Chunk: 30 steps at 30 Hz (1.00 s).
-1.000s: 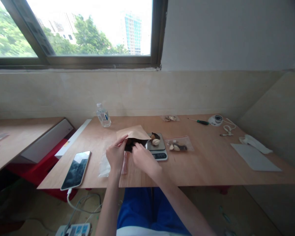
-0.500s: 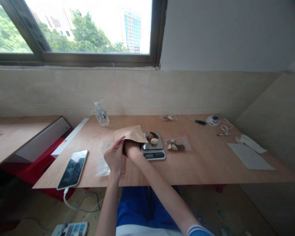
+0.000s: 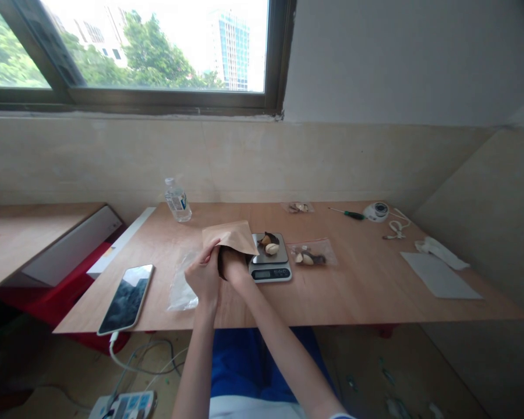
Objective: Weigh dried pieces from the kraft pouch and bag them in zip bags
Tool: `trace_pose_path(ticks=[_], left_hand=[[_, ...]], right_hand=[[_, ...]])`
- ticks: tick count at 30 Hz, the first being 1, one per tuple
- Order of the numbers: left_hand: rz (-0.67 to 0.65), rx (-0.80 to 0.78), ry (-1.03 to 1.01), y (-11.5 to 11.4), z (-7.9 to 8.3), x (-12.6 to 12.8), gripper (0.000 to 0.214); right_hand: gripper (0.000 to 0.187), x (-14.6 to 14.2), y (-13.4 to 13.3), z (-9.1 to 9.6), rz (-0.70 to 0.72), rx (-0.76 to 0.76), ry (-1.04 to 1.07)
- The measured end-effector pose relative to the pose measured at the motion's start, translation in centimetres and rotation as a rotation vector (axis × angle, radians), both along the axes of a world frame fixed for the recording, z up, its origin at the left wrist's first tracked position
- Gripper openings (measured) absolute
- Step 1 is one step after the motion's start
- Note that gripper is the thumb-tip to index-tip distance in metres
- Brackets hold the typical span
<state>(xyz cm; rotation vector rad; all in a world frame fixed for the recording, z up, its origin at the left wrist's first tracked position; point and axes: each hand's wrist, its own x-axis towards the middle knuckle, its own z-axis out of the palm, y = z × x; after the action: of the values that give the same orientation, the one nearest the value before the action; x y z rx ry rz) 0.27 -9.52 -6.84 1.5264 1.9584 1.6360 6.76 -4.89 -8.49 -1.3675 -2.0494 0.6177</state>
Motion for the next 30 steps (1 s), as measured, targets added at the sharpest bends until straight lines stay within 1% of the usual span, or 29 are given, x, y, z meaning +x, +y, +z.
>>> trace_pose_path(ticks=[2, 4, 8, 12, 15, 19, 21, 23, 26, 27, 28, 30], left_hand=[[0.006, -0.007, 0.037, 0.2, -0.1, 0.0, 0.027], [0.005, -0.016, 0.063, 0.3, 0.0, -0.1, 0.029], [-0.014, -0.047, 0.060, 0.5, 0.6, -0.3, 0.030], [-0.032, -0.072, 0.045, 0.9, 1.4, -0.3, 0.029], [-0.043, -0.090, 0.047, 1.3, 1.8, -0.3, 0.028], [-0.049, -0.108, 0.045, 1.6, 2.1, -0.3, 0.028], [-0.045, -0.120, 0.039, 1.7, 2.5, -0.3, 0.027], [-0.034, -0.129, 0.039, 1.9, 3.0, -0.4, 0.026], [-0.035, -0.121, 0.041, 2.5, 3.7, -0.7, 0.025], [-0.042, -0.115, 0.044, 2.8, 3.9, -0.9, 0.025], [-0.048, -0.110, 0.047, 3.2, 4.1, -1.1, 0.024], [-0.054, -0.093, 0.062, 4.0, 4.5, -1.4, 0.024]], right_hand=[[0.037, 0.4, 0.0, 0.4, -0.052, -0.040, -0.040], [0.038, 0.9, -0.4, 1.0, -0.068, -0.059, -0.056], [0.039, 1.5, -2.5, 2.9, -0.080, -0.069, -0.026], [0.033, 1.7, -4.4, 4.5, -0.168, -0.065, -0.078], [0.027, 2.1, -5.0, 4.7, -0.192, -0.005, -0.115], [0.022, 2.8, -5.6, 4.4, -0.186, 0.073, -0.079], [0.023, 3.4, -6.3, 4.6, -0.189, 0.130, -0.003], [0.023, 4.5, -7.1, 5.1, -0.154, 0.170, 0.127], [0.024, 7.6, -7.9, 5.4, -0.096, 0.139, 0.375], [0.025, 8.9, -7.9, 5.1, -0.108, 0.112, 0.453], [0.025, 10.2, -7.8, 4.7, -0.155, 0.098, 0.521], [0.024, 12.5, -7.2, 3.2, -0.277, 0.089, 0.606]])
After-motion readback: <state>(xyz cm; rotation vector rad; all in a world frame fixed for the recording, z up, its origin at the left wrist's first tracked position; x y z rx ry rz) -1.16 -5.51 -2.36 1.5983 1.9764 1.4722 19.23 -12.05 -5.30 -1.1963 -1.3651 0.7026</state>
